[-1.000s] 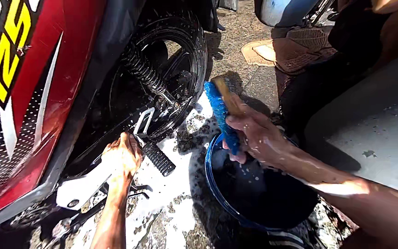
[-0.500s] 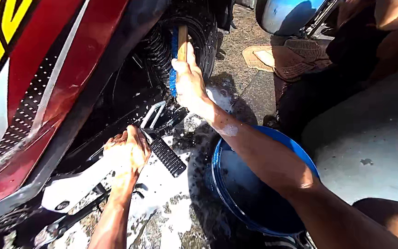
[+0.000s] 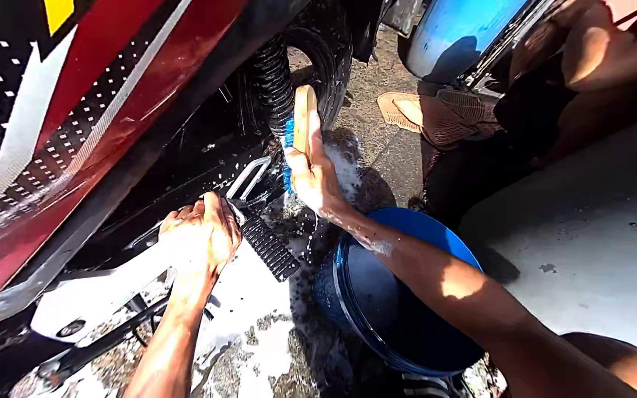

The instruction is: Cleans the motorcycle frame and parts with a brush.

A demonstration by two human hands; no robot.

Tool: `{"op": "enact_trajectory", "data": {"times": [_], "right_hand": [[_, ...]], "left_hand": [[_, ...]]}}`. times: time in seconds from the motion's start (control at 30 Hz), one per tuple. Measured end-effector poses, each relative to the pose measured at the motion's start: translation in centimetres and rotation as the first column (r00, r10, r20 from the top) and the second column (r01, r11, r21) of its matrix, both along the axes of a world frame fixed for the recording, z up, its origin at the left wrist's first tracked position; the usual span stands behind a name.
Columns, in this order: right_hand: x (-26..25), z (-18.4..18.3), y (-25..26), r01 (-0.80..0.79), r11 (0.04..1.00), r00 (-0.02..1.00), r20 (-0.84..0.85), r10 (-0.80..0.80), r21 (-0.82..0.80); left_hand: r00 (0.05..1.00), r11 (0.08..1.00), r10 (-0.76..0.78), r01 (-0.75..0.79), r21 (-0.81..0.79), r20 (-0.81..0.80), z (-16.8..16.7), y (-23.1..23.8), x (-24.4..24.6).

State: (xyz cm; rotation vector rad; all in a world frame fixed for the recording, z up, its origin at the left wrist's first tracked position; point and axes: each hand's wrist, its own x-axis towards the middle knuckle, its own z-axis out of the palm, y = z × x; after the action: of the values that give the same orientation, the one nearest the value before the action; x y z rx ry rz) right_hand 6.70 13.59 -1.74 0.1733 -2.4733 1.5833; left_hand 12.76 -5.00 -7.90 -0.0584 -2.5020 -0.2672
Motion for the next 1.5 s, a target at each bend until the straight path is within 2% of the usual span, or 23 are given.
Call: {"op": "enact_trajectory", "data": {"times": [0.07, 0.13, 0.2, 0.27, 0.33, 0.4, 0.47, 0.5, 0.6, 0.63, 0.7, 0.77, 0.83, 0.93, 1.0, 1.03, 1.1, 1.17, 1.2, 1.3, 1.33, 1.43, 1.5], "right_hand": [[-2.7, 1.1, 0.1, 0.024, 0.975, 0.998, 0.068, -0.009, -0.22], [-1.8, 0.8, -0.3, 0.024, 0.931, 0.997, 0.079, 0.006, -0.364], [0.5, -0.4, -0.2, 0.03, 0.921, 0.999, 0.042, -0.015, -0.389], [-0.4, 0.2, 0.2, -0.008, 0.916, 0.994, 0.1, 0.053, -0.4], [-2.5, 1.4, -1.2, 0.086, 0.874, 0.983, 0.185, 0.004, -0.478], [-0.7, 1.2, -3.3, 0.148, 0.865, 0.973, 0.226, -0.042, -0.48], [1.3, 0.0, -3.5, 0.14, 0.868, 0.977, 0.21, -0.043, -0.475], [0.8, 0.1, -3.0, 0.125, 0.862, 0.977, 0.214, -0.019, -0.491], [-2.4, 1.5, -2.1, 0.136, 0.866, 0.973, 0.231, -0.025, -0.481], [-2.4, 1.9, -2.1, 0.141, 0.881, 0.97, 0.239, -0.033, -0.451], [-0.4, 2.1, -1.7, 0.135, 0.917, 0.969, 0.242, -0.043, -0.376], [2.5, 3.0, 0.5, 0.056, 0.943, 0.979, 0.202, 0.013, -0.329], [4.0, 4.0, 2.1, -0.045, 0.951, 0.994, 0.077, 0.072, -0.307], [1.4, 6.9, 0.2, -0.13, 0.898, 0.989, 0.015, 0.15, -0.421], [-1.4, 7.7, -1.7, -0.082, 0.882, 0.997, -0.043, 0.07, -0.465], [-1.6, 7.8, -2.3, -0.021, 0.887, 1.0, -0.021, 0.013, -0.46], [1.6, 5.9, -2.4, -0.023, 0.936, 0.999, -0.038, 0.01, -0.352], [3.9, 4.7, -1.9, -0.094, 0.963, 0.991, -0.117, 0.065, -0.255], [3.3, 5.0, -1.8, -0.11, 0.96, 0.988, -0.13, 0.078, -0.259], [-0.9, 7.4, -2.2, -0.073, 0.901, 0.997, -0.061, 0.052, -0.429], [-0.7, 7.4, -2.3, -0.059, 0.896, 0.998, -0.047, 0.042, -0.439], [4.3, 5.8, -0.5, -0.161, 0.948, 0.987, -0.05, 0.153, -0.276], [3.4, 6.2, -0.3, -0.197, 0.934, 0.98, -0.075, 0.183, -0.297]], "left_hand": [[1.0, 1.0, -0.007, 0.007, 0.006, 0.03, -0.1, 0.0, 0.3], [0.999, 1.0, -0.011, 0.01, 0.01, 0.031, 0.0, -0.1, 0.3], [1.0, 1.0, -0.013, 0.013, 0.017, 0.0, 0.0, 0.3, -0.1], [1.0, 1.0, -0.012, 0.012, 0.021, 0.003, -0.1, 0.3, -0.2], [1.0, 1.0, -0.001, 0.001, -0.008, 0.007, -0.4, -0.5, 0.1], [1.0, 0.999, 0.023, -0.023, -0.024, 0.001, -1.4, -1.7, 0.4], [1.0, 0.997, -0.016, 0.015, 0.072, 0.02, -3.0, -1.7, -0.7], [0.996, 0.984, -0.057, 0.045, 0.173, 0.066, -3.8, -1.6, -1.4], [0.959, 0.854, -0.238, 0.133, 0.502, 0.152, -6.5, -2.2, -2.9], [0.956, 0.864, -0.242, 0.137, 0.484, 0.163, -6.7, -2.4, -3.0], [0.974, 0.951, -0.161, 0.11, 0.29, 0.159, -5.7, -2.1, -2.7], [0.995, 0.992, -0.074, 0.067, 0.106, 0.066, -4.1, -0.9, -2.1], [0.996, 0.999, -0.044, 0.045, 0.01, -0.083, -2.2, -0.2, -0.9], [0.975, 1.0, 0.008, -0.014, -0.025, -0.223, -0.6, 0.2, -0.7], [0.975, 1.0, -0.003, -0.004, -0.03, -0.224, -0.7, 0.3, -0.7], [0.975, 0.999, -0.009, 0.002, -0.032, -0.22, -0.8, 0.3, -0.6], [0.976, 0.999, -0.004, -0.005, -0.04, -0.219, -0.9, 0.1, -0.5], [0.977, 0.999, 0.012, -0.021, -0.04, -0.212, -0.7, 0.0, -0.6], [0.978, 0.999, 0.018, -0.027, -0.038, -0.206, -0.6, 0.1, -0.6], [0.981, 0.999, 0.011, -0.021, -0.048, -0.192, -0.6, 0.1, -0.2], [0.982, 0.998, 0.013, -0.024, -0.052, -0.188, -0.7, 0.1, -0.1], [0.979, 0.997, 0.024, -0.038, -0.065, -0.203, -0.7, -0.1, -0.3], [0.979, 0.996, 0.037, -0.051, -0.069, -0.202, -0.6, -0.3, -0.5]]}}
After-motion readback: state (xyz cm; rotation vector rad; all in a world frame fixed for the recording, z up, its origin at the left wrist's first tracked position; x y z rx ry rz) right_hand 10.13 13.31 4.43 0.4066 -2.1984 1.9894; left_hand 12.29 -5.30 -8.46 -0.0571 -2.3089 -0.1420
